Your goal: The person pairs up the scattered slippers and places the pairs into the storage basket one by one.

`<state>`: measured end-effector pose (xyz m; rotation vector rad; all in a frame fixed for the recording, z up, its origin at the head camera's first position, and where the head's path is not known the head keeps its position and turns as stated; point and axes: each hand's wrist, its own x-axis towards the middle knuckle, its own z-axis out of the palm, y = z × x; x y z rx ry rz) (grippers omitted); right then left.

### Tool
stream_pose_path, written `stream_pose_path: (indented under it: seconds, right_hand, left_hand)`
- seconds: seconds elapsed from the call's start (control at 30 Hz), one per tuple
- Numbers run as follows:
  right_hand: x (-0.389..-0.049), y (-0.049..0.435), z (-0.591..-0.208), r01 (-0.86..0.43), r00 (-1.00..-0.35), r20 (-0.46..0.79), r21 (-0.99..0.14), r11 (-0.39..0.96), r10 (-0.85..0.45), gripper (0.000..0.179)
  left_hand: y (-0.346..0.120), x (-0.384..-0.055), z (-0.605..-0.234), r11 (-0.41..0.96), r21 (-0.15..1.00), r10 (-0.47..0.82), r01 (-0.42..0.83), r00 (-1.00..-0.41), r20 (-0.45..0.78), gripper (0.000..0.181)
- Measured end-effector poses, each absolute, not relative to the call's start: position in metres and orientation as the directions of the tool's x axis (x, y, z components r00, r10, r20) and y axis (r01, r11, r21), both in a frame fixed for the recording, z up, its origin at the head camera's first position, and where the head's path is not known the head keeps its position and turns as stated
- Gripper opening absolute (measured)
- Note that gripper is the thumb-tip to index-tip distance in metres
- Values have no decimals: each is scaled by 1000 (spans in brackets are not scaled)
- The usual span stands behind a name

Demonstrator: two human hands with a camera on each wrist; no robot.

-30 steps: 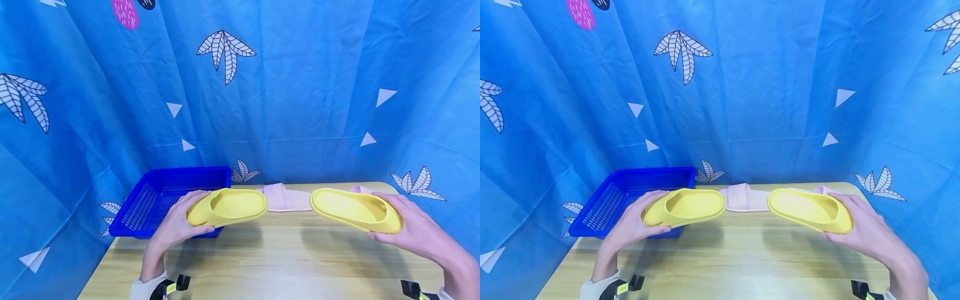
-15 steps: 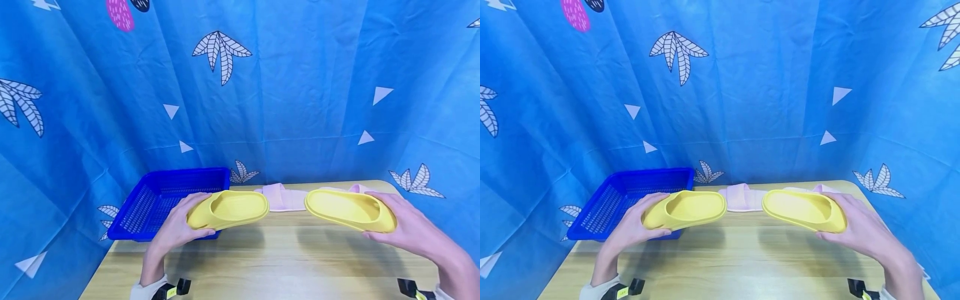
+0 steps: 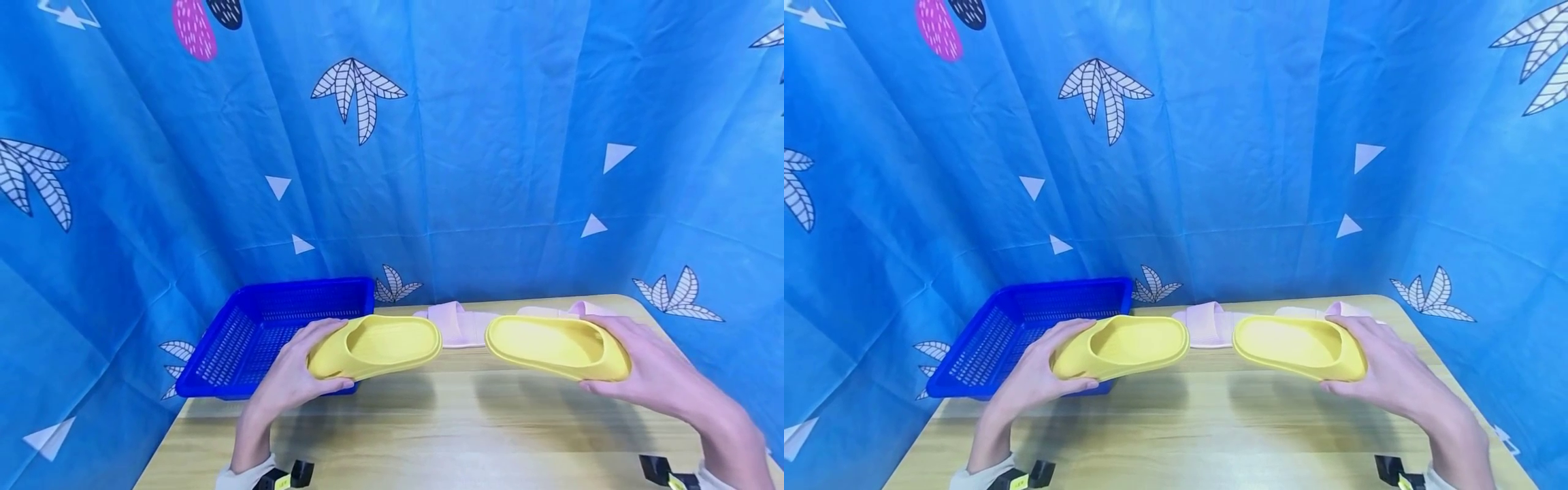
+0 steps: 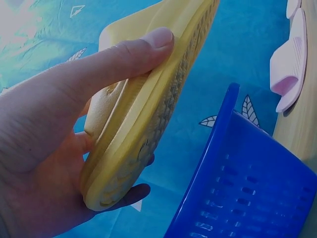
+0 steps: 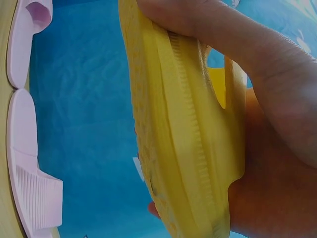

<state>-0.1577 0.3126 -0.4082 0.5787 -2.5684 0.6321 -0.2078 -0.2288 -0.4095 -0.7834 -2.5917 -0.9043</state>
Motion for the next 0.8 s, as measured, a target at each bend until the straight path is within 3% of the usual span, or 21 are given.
stream_pose_path:
  seconds: [0.8]
  right_hand:
    - [-158,289,-409,-468,-849,433,-348,812,-303,99]
  left_hand:
    - [-220,-204,-409,662,503,401,556,-829,389,89]
